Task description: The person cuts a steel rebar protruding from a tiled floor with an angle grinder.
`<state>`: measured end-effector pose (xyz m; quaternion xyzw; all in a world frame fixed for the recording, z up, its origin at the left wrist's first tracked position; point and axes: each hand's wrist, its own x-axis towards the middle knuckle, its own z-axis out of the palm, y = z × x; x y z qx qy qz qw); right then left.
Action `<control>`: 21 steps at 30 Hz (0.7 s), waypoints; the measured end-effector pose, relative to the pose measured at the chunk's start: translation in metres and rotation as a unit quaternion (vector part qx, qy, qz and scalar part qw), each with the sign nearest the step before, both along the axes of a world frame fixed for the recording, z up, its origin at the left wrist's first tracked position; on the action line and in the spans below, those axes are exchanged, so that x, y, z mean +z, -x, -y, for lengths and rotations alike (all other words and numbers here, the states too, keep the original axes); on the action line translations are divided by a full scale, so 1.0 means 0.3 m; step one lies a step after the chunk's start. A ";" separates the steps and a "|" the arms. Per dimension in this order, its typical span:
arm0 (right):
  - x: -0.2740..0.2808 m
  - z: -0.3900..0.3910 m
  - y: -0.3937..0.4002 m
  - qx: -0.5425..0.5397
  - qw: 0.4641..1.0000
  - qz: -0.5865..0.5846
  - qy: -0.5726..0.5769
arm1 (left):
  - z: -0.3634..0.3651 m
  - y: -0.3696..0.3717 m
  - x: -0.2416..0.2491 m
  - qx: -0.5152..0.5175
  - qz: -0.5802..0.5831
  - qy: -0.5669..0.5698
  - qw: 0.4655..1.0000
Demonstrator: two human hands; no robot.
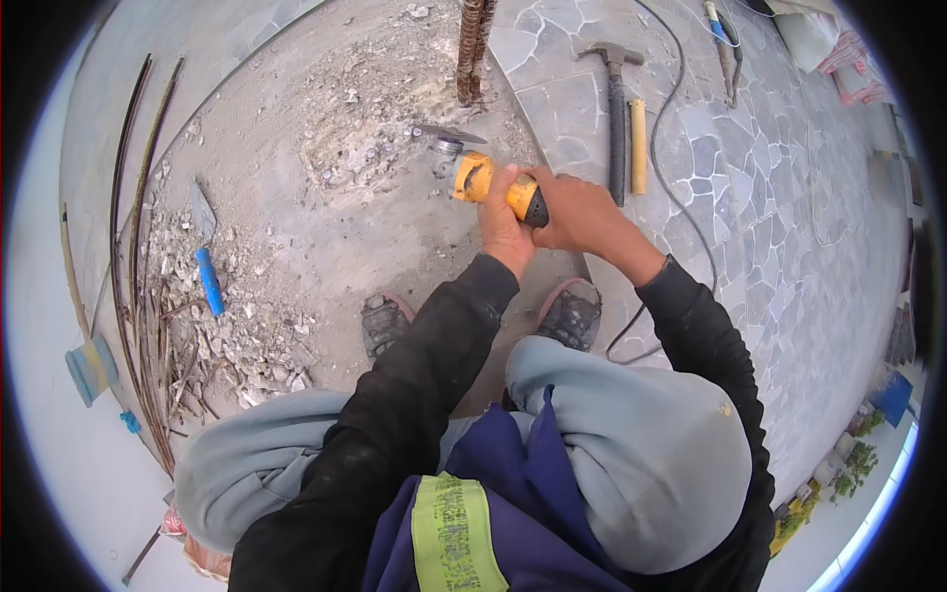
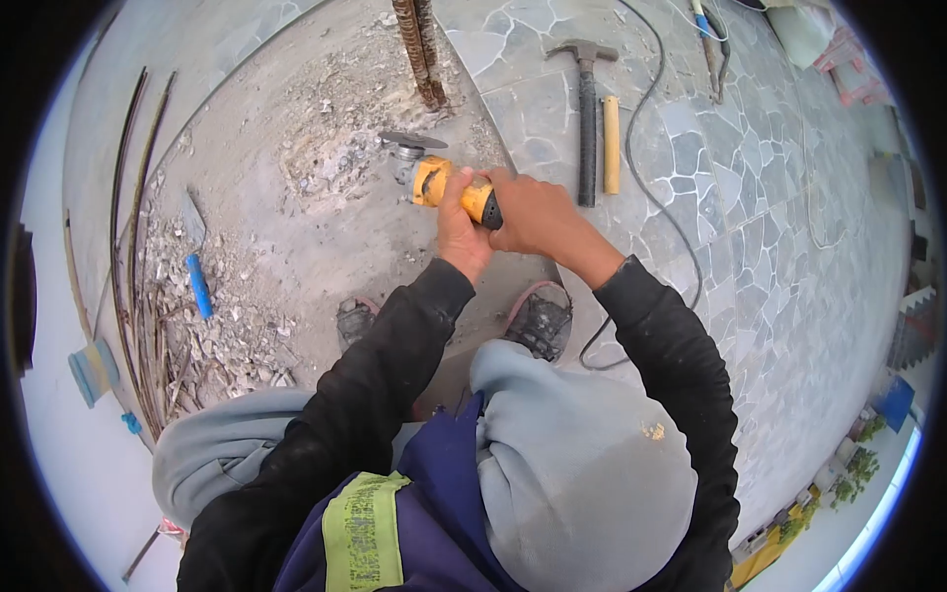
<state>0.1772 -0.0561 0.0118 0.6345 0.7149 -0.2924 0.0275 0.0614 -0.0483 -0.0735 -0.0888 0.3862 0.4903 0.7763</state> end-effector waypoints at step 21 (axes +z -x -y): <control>0.095 0.263 -0.327 -0.474 0.821 -0.266 -0.175 | -0.379 0.206 -0.098 -0.285 -0.740 -0.349 0.500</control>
